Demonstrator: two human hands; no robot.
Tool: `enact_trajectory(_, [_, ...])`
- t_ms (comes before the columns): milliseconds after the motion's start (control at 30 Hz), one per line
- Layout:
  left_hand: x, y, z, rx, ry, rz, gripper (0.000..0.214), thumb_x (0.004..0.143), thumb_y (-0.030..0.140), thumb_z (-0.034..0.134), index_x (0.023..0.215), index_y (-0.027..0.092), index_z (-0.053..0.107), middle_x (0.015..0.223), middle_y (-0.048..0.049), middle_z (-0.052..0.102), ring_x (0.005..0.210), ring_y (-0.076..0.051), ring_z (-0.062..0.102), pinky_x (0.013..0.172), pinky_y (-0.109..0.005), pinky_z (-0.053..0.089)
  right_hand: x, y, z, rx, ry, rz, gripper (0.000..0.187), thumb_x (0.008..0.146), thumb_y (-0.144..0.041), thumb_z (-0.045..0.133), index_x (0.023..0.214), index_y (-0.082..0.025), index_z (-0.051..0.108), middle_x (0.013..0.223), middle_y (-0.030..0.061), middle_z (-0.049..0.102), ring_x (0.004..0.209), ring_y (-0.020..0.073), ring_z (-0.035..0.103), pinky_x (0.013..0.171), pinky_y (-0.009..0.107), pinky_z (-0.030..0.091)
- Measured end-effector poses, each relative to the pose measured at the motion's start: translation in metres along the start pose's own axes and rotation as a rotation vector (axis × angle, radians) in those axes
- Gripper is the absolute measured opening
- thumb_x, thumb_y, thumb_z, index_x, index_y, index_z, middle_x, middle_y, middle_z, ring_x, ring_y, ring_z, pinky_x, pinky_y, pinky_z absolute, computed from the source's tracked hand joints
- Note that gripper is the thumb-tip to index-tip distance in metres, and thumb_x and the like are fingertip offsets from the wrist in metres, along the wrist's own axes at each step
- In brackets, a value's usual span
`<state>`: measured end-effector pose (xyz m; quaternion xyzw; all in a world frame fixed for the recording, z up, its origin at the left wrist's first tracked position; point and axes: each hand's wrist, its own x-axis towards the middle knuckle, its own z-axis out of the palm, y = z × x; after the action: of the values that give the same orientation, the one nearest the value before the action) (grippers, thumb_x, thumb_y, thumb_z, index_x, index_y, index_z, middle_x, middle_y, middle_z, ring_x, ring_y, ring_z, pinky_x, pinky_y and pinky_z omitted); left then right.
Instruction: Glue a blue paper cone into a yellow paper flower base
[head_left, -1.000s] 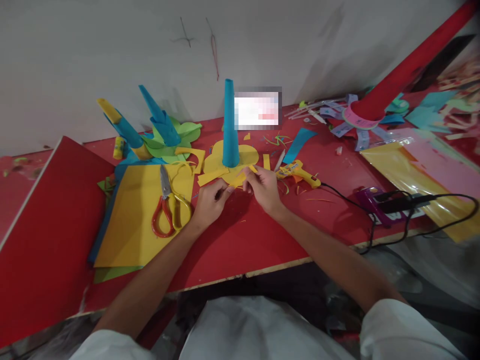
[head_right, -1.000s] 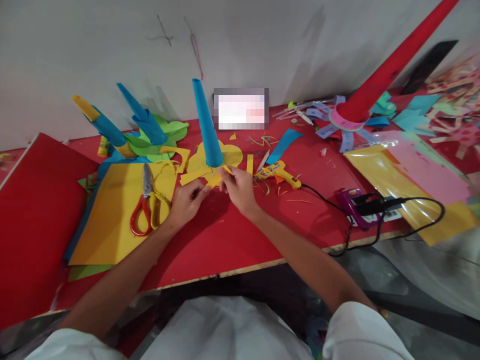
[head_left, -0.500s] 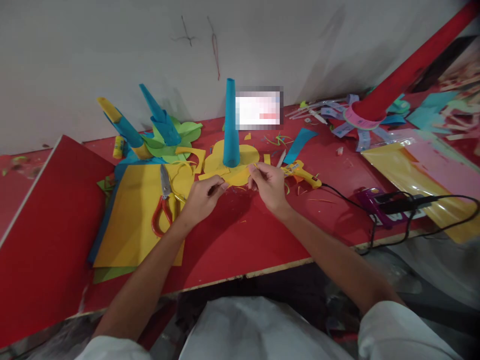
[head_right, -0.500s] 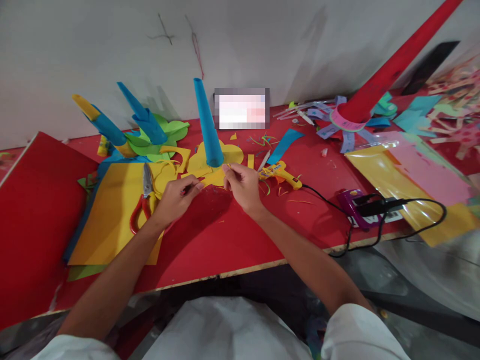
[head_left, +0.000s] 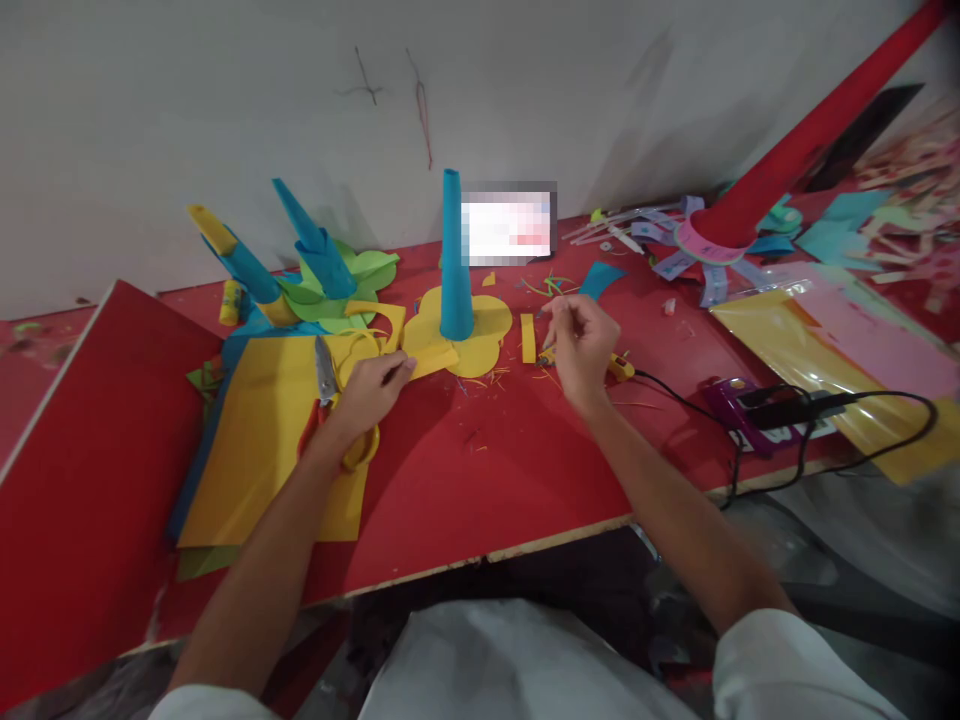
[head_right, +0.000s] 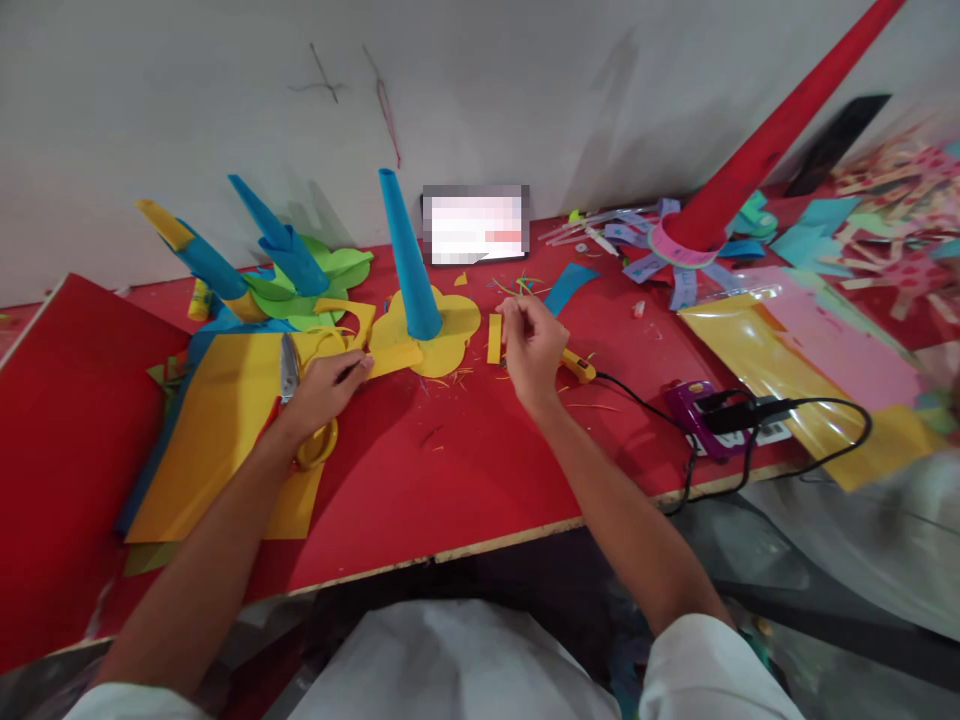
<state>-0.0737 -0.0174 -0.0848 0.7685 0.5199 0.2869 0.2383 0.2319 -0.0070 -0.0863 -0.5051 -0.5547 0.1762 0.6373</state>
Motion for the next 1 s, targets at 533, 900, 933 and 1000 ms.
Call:
enact_trajectory(533, [-0.001, -0.012, 0.003, 0.503, 0.280, -0.162, 0.035, 0.107, 0.043, 0.045, 0.109, 0.021, 0.072, 0.093, -0.0089, 0.079, 0.088, -0.026, 0.072, 0.074, -0.033, 0.042, -0.001, 0.011, -0.010, -1.035, -0.624, -0.305, 0.044, 0.109, -0.049, 0.051, 0.121, -0.020, 0.082, 0.108, 0.0167, 0.081, 0.131, 0.0397, 0.058, 0.122, 0.073, 0.014])
enact_trajectory(900, [-0.002, -0.017, 0.003, 0.484, 0.332, -0.094, 0.037, 0.107, 0.044, 0.045, 0.102, 0.020, 0.073, 0.089, -0.0100, 0.079, 0.084, -0.025, 0.071, 0.071, -0.033, 0.040, -0.004, 0.015, -0.004, -0.959, -0.597, -0.294, 0.039, 0.110, -0.043, 0.052, 0.103, -0.018, 0.082, 0.095, 0.0137, 0.081, 0.113, 0.0347, 0.064, 0.122, 0.071, 0.018])
enact_trajectory(933, [-0.002, -0.016, 0.003, 0.481, 0.336, -0.090, 0.037, 0.107, 0.044, 0.045, 0.101, 0.020, 0.072, 0.089, -0.0098, 0.078, 0.083, -0.025, 0.071, 0.071, -0.033, 0.040, -0.004, 0.014, -0.003, -0.947, -0.600, -0.300, 0.038, 0.110, -0.041, 0.052, 0.102, -0.019, 0.081, 0.096, 0.0135, 0.081, 0.111, 0.0343, 0.064, 0.122, 0.070, 0.020])
enact_trajectory(1000, [-0.003, -0.015, 0.004, 0.478, 0.343, -0.081, 0.038, 0.107, 0.045, 0.044, 0.100, 0.020, 0.072, 0.088, -0.0097, 0.078, 0.082, -0.024, 0.070, 0.070, -0.033, 0.039, -0.006, 0.013, -0.001, -0.912, -0.617, -0.319, 0.033, 0.109, -0.038, 0.053, 0.101, -0.021, 0.081, 0.097, 0.0125, 0.081, 0.110, 0.0336, 0.064, 0.122, 0.069, 0.022])
